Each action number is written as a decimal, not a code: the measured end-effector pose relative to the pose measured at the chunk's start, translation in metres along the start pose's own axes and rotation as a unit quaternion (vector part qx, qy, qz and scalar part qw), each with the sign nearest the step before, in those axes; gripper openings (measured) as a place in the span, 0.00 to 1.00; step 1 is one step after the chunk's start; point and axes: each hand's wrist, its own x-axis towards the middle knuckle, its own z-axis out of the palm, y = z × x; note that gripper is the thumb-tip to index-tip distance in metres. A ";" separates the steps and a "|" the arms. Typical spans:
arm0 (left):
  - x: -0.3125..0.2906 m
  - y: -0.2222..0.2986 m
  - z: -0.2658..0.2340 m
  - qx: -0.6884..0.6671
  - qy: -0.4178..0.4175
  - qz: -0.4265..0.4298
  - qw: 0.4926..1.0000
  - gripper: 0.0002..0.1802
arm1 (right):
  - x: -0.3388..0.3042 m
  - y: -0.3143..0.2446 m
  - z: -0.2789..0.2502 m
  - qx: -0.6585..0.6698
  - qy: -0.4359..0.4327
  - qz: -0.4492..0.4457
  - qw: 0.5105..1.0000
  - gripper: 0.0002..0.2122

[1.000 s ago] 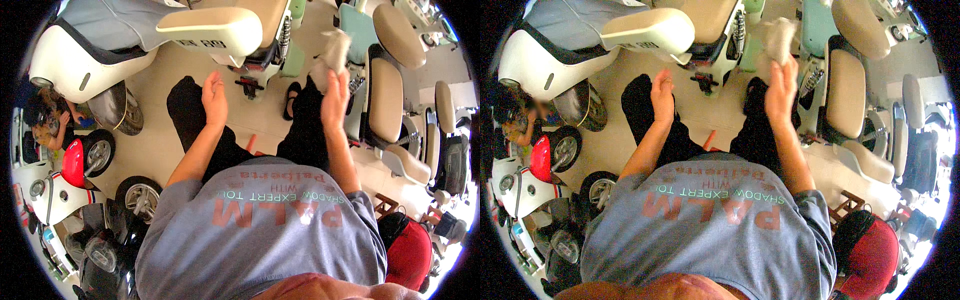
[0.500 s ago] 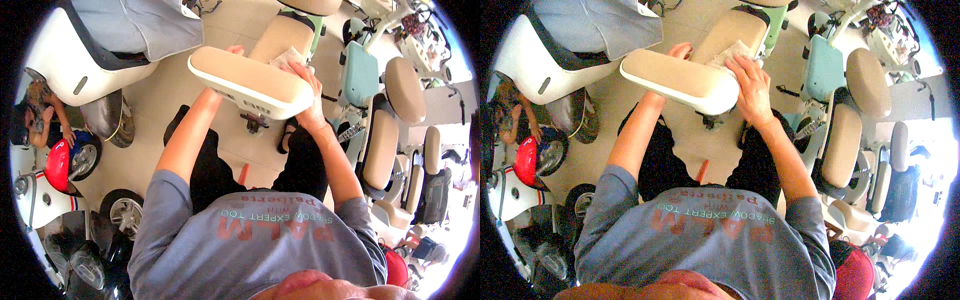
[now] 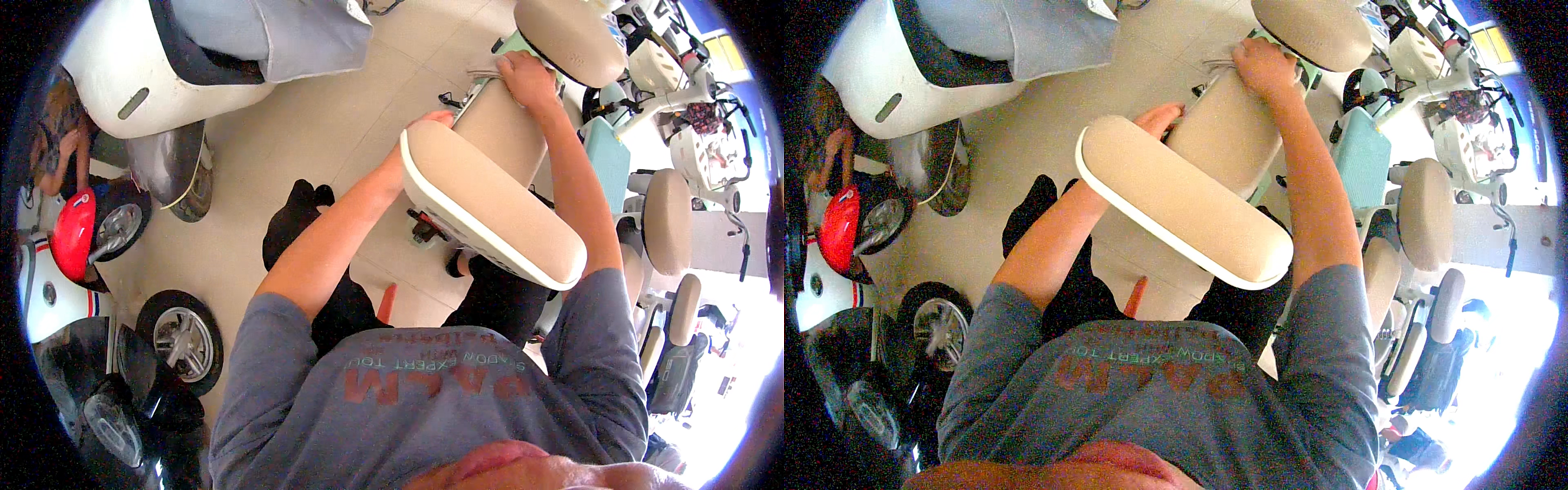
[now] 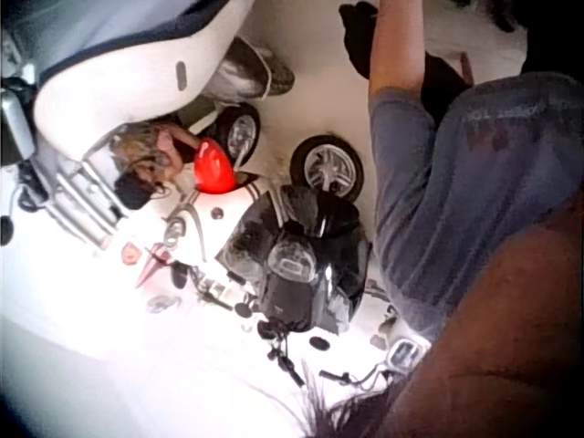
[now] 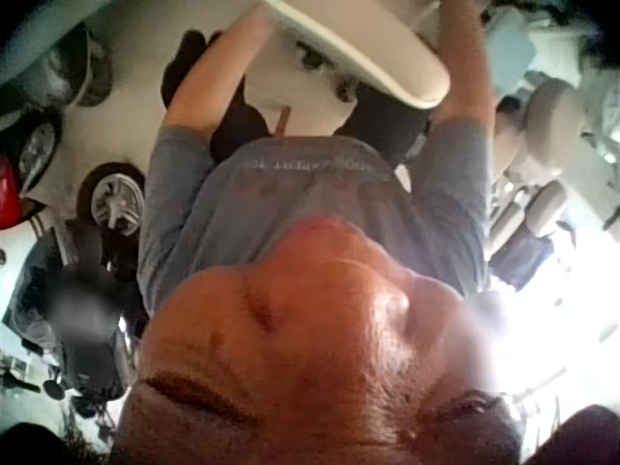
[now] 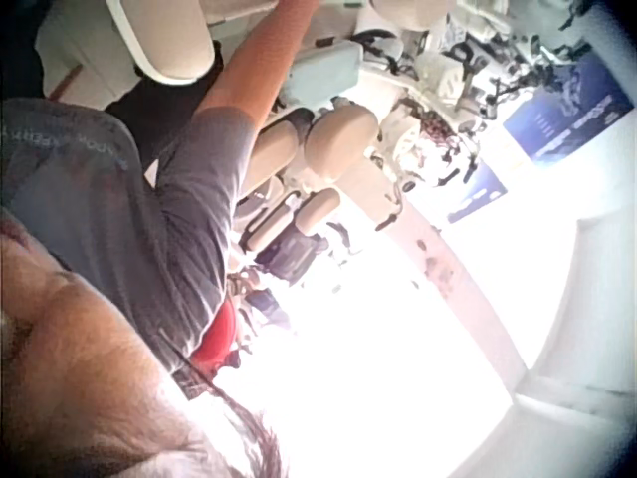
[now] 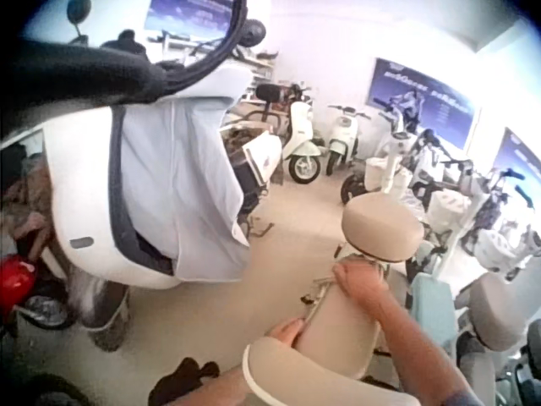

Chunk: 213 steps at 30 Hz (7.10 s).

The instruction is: The person cleans various parts of a scooter using a cloth, including the seat, rear light housing, and rear suspension area.

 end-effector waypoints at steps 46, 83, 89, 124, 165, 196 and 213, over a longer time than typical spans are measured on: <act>0.033 -0.012 -0.008 -0.100 -0.117 -0.174 0.973 0.23 | -0.112 -0.014 0.023 0.446 0.142 0.113 0.877 0.17; -0.040 -0.014 -0.015 -0.120 0.232 -0.277 0.925 0.21 | -0.147 -0.037 -0.020 0.399 0.078 0.173 0.897 0.20; -0.022 -0.044 0.009 0.086 0.058 -0.175 0.979 0.20 | -0.142 -0.038 -0.022 0.402 0.062 0.172 0.897 0.20; 0.070 -0.079 0.021 0.047 0.010 -0.219 0.975 0.33 | 0.038 -0.046 0.028 0.481 0.050 0.074 0.872 0.14; 0.080 -0.008 0.002 0.127 -0.026 -0.075 0.989 0.21 | 0.033 -0.040 0.017 0.546 0.202 0.173 0.795 0.11; -0.016 -0.031 0.017 -0.019 0.056 -0.278 0.959 0.24 | 0.059 -0.005 0.054 0.503 0.139 0.068 0.850 0.10; -0.110 -0.060 0.066 0.257 -0.108 -0.229 0.933 0.20 | 0.054 -0.008 0.053 0.445 0.135 0.058 0.883 0.09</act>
